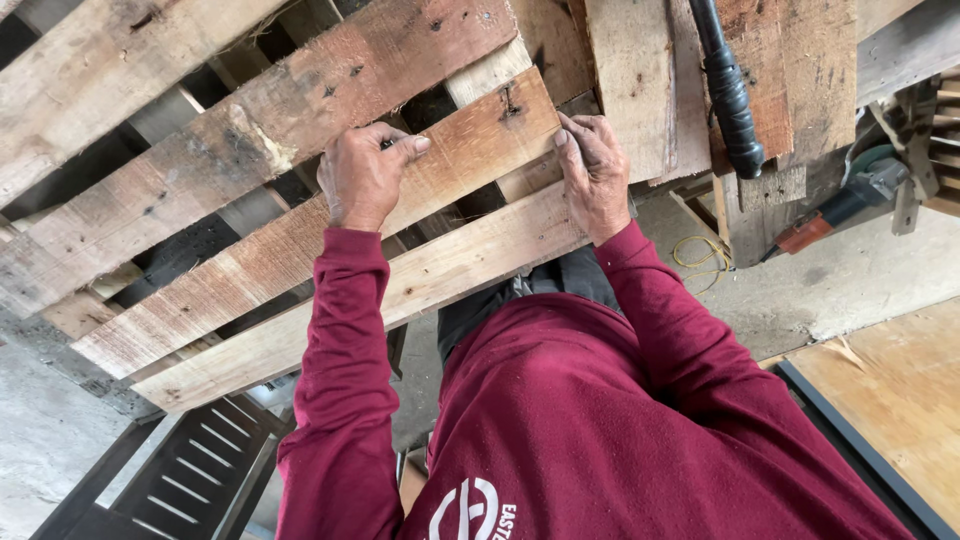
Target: The person hammers nails into wooden planks to assemble a wooden pallet structure. They repeatedly pick up nails from a container, position them on the wood, and strike them with a hammer. The person also adjusts the position of the planks to align them correctly during the assembly process.
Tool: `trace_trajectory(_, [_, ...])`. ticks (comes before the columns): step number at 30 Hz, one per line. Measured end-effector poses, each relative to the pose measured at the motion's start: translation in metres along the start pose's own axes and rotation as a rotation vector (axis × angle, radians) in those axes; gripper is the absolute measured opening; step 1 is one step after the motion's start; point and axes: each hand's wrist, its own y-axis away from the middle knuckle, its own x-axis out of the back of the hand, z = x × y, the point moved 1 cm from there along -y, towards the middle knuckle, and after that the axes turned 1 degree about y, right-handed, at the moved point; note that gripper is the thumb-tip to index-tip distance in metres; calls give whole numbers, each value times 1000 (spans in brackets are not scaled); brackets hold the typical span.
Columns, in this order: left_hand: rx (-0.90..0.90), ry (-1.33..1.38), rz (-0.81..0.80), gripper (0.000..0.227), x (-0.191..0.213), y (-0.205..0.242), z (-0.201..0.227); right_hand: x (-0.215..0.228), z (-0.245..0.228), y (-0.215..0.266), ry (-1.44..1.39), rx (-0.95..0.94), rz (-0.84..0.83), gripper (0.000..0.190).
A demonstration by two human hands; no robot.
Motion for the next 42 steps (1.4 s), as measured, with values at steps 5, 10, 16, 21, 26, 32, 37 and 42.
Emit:
trace_trajectory(5, [30,-15,-8,31,3,1,5,2,-3,-1,69,88,3,24])
trace_trajectory(10, [17,-11,-44,29,7,0,6,2,-4,-2,70,68,4,24])
trace_trajectory(16, [-104,41,17,29,-1,2,1,1,-6,-4,102,76,4,23])
trace_trajectory(21, [-162,-17,83,22,-9,12,8,1,-4,-4,109,118,-5,24])
trace_trajectory(26, [-160,80,106,20,-7,14,13,3,-1,-4,22,63,-34,26])
trace_trajectory(32, [-148,145,101,17,-5,12,14,5,2,-4,-20,48,-40,25])
trace_trajectory(37, [-189,148,136,18,-9,11,7,3,7,-4,-13,45,-36,24])
trace_trajectory(42, [-164,501,34,29,-19,15,2,2,-1,-8,17,65,-22,25])
